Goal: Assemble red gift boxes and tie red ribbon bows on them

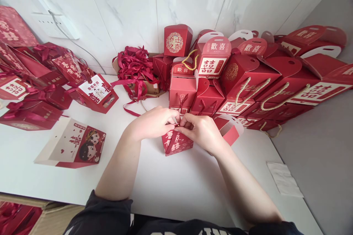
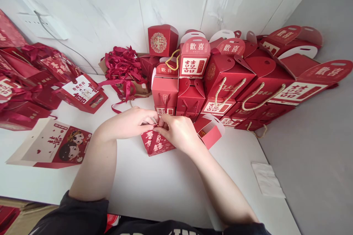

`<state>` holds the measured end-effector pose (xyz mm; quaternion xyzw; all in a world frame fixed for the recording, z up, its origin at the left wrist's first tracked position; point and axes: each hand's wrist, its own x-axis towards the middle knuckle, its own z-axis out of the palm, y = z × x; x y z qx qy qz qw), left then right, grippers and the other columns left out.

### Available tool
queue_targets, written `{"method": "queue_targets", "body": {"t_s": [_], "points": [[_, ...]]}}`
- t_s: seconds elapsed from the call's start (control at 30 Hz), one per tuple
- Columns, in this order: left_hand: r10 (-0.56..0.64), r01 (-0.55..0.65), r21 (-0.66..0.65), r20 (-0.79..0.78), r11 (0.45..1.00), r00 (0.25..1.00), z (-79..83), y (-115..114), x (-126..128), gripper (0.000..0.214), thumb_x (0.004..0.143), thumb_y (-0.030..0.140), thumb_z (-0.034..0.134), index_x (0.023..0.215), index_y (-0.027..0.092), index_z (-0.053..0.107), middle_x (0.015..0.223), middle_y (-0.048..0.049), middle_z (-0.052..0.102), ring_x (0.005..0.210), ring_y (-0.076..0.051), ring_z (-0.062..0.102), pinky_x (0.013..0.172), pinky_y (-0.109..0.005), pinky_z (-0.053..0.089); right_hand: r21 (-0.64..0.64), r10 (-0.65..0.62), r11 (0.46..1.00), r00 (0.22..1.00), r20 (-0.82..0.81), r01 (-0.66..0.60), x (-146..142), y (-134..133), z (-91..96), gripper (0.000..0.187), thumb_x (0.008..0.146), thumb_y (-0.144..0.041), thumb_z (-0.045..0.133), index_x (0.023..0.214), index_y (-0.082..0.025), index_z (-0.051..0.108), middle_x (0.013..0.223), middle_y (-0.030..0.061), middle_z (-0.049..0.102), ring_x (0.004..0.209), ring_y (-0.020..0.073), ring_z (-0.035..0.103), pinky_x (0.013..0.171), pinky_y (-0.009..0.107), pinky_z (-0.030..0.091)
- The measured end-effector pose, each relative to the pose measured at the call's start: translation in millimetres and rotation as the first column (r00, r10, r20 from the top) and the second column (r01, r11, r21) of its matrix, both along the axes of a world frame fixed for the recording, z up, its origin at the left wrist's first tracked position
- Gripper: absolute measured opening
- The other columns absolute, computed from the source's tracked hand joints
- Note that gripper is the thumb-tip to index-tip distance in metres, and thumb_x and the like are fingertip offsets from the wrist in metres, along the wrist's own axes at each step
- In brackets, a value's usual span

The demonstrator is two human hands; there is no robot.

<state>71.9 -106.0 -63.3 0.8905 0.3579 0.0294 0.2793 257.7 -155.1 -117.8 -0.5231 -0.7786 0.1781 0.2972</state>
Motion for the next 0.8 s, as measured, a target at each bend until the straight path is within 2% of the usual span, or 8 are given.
{"method": "queue_targets", "body": {"t_s": [0.13, 0.2, 0.33, 0.43, 0.5, 0.6, 0.7, 0.8], "points": [[-0.070, 0.070, 0.043, -0.002, 0.997, 0.998, 1.7, 1.0, -1.0, 0.015, 0.079, 0.009, 0.049, 0.066, 0.017, 0.051, 0.060, 0.0033, 0.057, 0.056, -0.011, 0.049, 0.053, -0.025, 0.027, 0.254, -0.014, 0.967, 0.991, 0.135, -0.021, -1.5, 2.6, 0.3, 0.023, 0.085, -0.038, 0.069, 0.080, -0.020, 0.056, 0.078, 0.0026, 0.060, 0.075, 0.0181, 0.052, 0.066, 0.028, 0.038], [-0.122, 0.123, 0.026, -0.012, 0.992, 0.992, 2.6, 2.1, -3.2, 0.015, 0.078, 0.008, 0.049, 0.065, 0.017, 0.052, 0.061, 0.0030, 0.057, 0.056, -0.011, 0.048, 0.053, -0.026, 0.026, 0.299, 0.025, 0.952, 0.993, 0.119, -0.060, -0.3, 7.0, -2.9, 0.028, 0.084, -0.043, 0.069, 0.078, -0.020, 0.054, 0.082, 0.0037, 0.058, 0.080, 0.0195, 0.050, 0.072, 0.031, 0.038], [-0.175, 0.176, -0.090, 0.018, 0.980, 0.984, 1.6, 5.3, -5.5, 0.010, 0.079, 0.013, 0.053, 0.073, 0.018, 0.059, 0.061, 0.0048, 0.054, 0.053, -0.009, 0.042, 0.052, -0.025, 0.025, 0.167, 0.145, 0.979, 0.979, -0.143, -0.121, 2.2, 17.0, -13.4, 0.039, 0.080, -0.046, 0.072, 0.069, -0.020, 0.045, 0.073, -0.0014, 0.050, 0.071, 0.0151, 0.047, 0.067, 0.027, 0.038], [-0.125, 0.129, -0.081, 0.051, 0.988, 0.991, -3.9, 9.3, -2.5, 0.018, 0.078, 0.021, 0.059, 0.062, 0.016, 0.053, 0.054, 0.0052, 0.045, 0.051, -0.008, 0.035, 0.050, -0.024, 0.023, 0.035, 0.179, 0.984, 0.941, -0.289, -0.176, 1.6, 18.8, -15.5, 0.034, 0.086, -0.041, 0.066, 0.070, -0.020, 0.046, 0.073, -0.0021, 0.050, 0.067, 0.0133, 0.048, 0.063, 0.025, 0.040], [-0.041, 0.042, -0.019, 0.063, 0.999, 0.997, -8.4, 12.6, 0.2, 0.027, 0.079, 0.024, 0.059, 0.056, 0.015, 0.047, 0.051, 0.0050, 0.041, 0.050, -0.008, 0.032, 0.049, -0.025, 0.021, 0.045, 0.124, 0.992, 0.949, -0.291, -0.116, 0.6, 15.3, -11.2, 0.022, 0.091, -0.035, 0.060, 0.078, -0.020, 0.052, 0.080, 0.0002, 0.054, 0.074, 0.0145, 0.053, 0.068, 0.026, 0.043], [0.018, -0.017, -0.011, 0.078, 1.000, 0.997, -12.0, 16.5, 1.7, 0.029, 0.081, 0.027, 0.058, 0.057, 0.015, 0.048, 0.052, 0.0044, 0.045, 0.049, -0.008, 0.035, 0.048, -0.024, 0.023, 0.160, 0.036, 0.987, 0.982, -0.185, -0.006, 0.6, 5.9, -0.4, 0.009, 0.095, -0.029, 0.053, 0.093, -0.020, 0.057, 0.091, 0.0043, 0.057, 0.086, 0.0182, 0.056, 0.079, 0.031, 0.045], [-0.019, 0.023, -0.061, 0.076, 0.998, 0.997, -10.6, 17.4, 0.5, 0.022, 0.080, 0.023, 0.058, 0.060, 0.015, 0.055, 0.056, 0.0029, 0.054, 0.053, -0.009, 0.045, 0.051, -0.022, 0.030, 0.161, 0.080, 0.985, 0.992, -0.097, -0.063, 2.6, -0.9, 6.7, 0.008, 0.093, -0.025, 0.055, 0.100, -0.021, 0.058, 0.097, 0.0059, 0.059, 0.091, 0.0203, 0.057, 0.081, 0.033, 0.046], [-0.024, 0.027, -0.054, 0.047, 0.998, 0.999, -8.0, 15.4, -0.6, 0.013, 0.079, 0.020, 0.058, 0.068, 0.015, 0.061, 0.065, 0.0004, 0.064, 0.060, -0.013, 0.056, 0.054, -0.023, 0.035, 0.068, 0.130, 0.990, 0.977, -0.166, -0.121, 4.2, -0.7, 6.0, 0.011, 0.089, -0.021, 0.062, 0.099, -0.022, 0.058, 0.099, 0.0043, 0.062, 0.088, 0.0182, 0.060, 0.078, 0.030, 0.048]]}}
